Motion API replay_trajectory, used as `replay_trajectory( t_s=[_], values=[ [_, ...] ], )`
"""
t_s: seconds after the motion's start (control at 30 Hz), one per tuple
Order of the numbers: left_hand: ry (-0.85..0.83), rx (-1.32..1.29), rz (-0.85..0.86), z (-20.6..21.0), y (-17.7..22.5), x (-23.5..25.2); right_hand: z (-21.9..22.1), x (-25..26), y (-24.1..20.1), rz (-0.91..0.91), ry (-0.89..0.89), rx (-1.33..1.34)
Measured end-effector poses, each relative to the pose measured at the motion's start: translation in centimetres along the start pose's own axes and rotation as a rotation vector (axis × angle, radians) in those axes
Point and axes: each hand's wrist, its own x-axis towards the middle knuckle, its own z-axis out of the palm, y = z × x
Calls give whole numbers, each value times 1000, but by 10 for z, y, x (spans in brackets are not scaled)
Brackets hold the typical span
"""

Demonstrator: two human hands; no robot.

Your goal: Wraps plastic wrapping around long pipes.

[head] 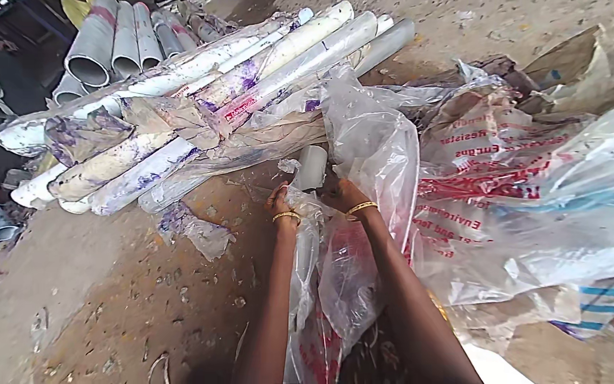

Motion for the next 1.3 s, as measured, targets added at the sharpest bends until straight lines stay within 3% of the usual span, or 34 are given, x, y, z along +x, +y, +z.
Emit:
replay_trajectory(
  t_s=[0.13, 0.2, 0.33, 0.47, 0.53, 0.6, 0.73, 0.87, 0.97, 1.03, 1.1, 1.2, 1.3],
  values=[
    [-66, 46, -77, -10, 7, 15, -1, -5, 13, -70, -205, 34],
    [-159, 305, 56, -19, 16, 21, 0, -7, 15, -115, -270, 72],
    [-555, 1163, 400, -34, 55, 26, -10, -26, 1, -79, -348, 78],
    [-1050, 1334, 754, -34, 76, 8, -9, -24, 25, -154, -396, 140],
    [-1311, 1459, 698, -25, 86, -11, -10, -26, 27, -146, -416, 123],
    [-1424, 1773, 631, -19, 93, -24, -8, -33, 26, -71, -386, 24],
    [-1430, 2042, 793, -32, 119, -17, -5, -52, 31, 51, -272, -32],
    [-1397, 1998, 648, -44, 129, -21, -18, -66, 31, 114, -267, -24],
    [-1092, 1898, 369, -50, 127, -15, -35, -73, 32, 105, -178, 123],
    [-789, 1818, 152, -40, 120, -10, -38, -71, 29, 44, 9, 348],
    [-603, 1767, 37, -23, 109, -5, -27, -56, 21, -7, 227, 552],
    [-460, 1890, -81, 9, 91, -5, 6, -24, 6, -26, 404, 820],
    [-455, 1906, -108, 15, 78, 3, 25, -2, -7, -92, 372, 875]
  ],
)
